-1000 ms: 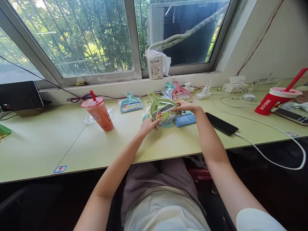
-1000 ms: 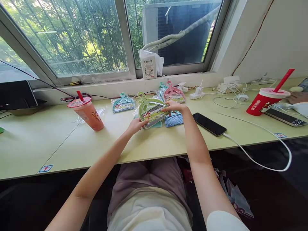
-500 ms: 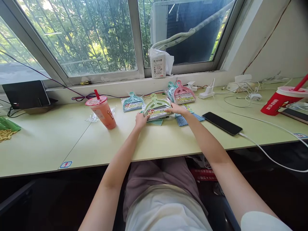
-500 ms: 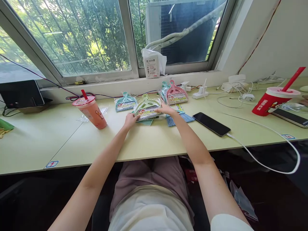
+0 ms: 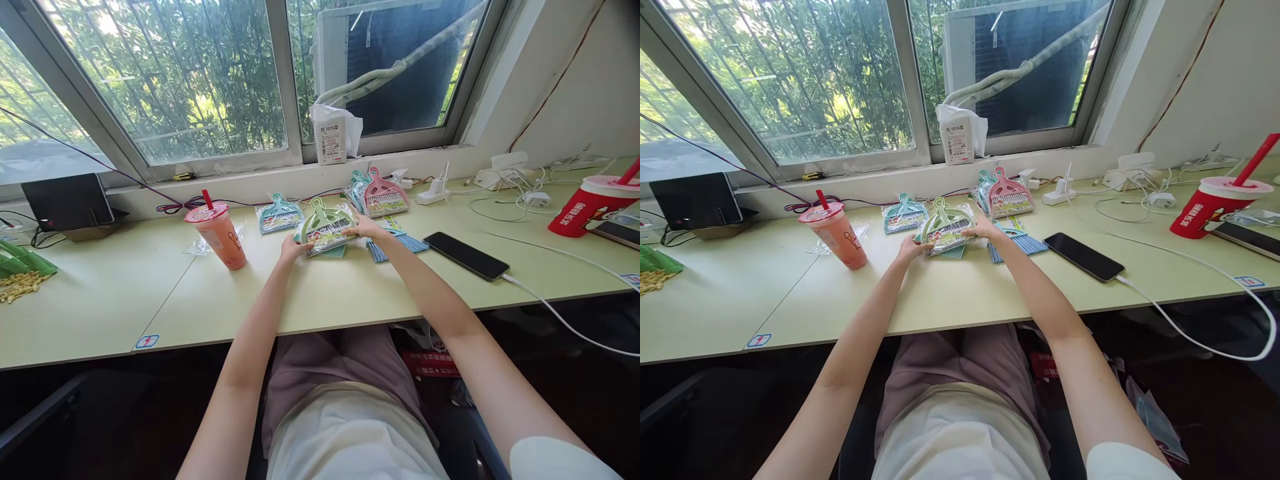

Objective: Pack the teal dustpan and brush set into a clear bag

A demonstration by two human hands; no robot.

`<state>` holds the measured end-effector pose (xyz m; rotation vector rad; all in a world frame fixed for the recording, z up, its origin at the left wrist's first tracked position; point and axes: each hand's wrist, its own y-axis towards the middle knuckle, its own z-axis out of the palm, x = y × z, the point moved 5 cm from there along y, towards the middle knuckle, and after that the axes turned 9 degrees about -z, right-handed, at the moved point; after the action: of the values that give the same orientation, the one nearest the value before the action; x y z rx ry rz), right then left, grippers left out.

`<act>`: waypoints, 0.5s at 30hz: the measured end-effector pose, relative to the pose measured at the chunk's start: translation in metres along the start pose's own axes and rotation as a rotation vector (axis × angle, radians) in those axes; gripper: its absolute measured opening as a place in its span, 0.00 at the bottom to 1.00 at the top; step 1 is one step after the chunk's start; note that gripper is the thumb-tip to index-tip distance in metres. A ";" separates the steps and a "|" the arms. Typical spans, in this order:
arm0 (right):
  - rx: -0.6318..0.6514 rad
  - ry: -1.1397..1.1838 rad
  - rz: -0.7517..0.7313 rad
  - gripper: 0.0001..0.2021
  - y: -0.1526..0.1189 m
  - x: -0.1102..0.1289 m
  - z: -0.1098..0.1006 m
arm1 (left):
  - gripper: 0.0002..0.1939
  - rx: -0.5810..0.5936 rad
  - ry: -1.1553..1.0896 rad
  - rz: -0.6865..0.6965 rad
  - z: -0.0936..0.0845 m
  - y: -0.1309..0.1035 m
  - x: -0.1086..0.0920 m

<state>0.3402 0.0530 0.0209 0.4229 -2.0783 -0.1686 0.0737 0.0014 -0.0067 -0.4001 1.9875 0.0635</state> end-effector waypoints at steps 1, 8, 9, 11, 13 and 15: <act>-0.004 0.012 0.016 0.39 0.001 0.000 -0.003 | 0.31 0.068 -0.062 0.010 0.004 0.002 0.000; 0.071 0.249 -0.173 0.26 -0.004 0.032 -0.003 | 0.36 0.216 -0.570 0.123 0.017 -0.002 -0.006; 0.054 0.274 -0.184 0.26 -0.005 0.035 -0.003 | 0.37 0.227 -0.613 0.145 0.018 -0.002 -0.007; 0.002 0.318 -0.193 0.27 -0.006 0.038 -0.002 | 0.35 0.225 -0.635 0.177 0.019 0.000 -0.007; -0.036 0.359 -0.209 0.29 -0.005 0.038 0.000 | 0.29 0.181 -0.584 0.200 0.018 0.003 -0.007; -0.047 0.370 -0.222 0.30 -0.003 0.036 0.004 | 0.23 0.075 -0.507 0.230 0.012 0.008 -0.009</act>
<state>0.3202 0.0369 0.0467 0.6079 -1.6598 -0.2507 0.0849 0.0138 -0.0052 -0.0889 1.5192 0.2138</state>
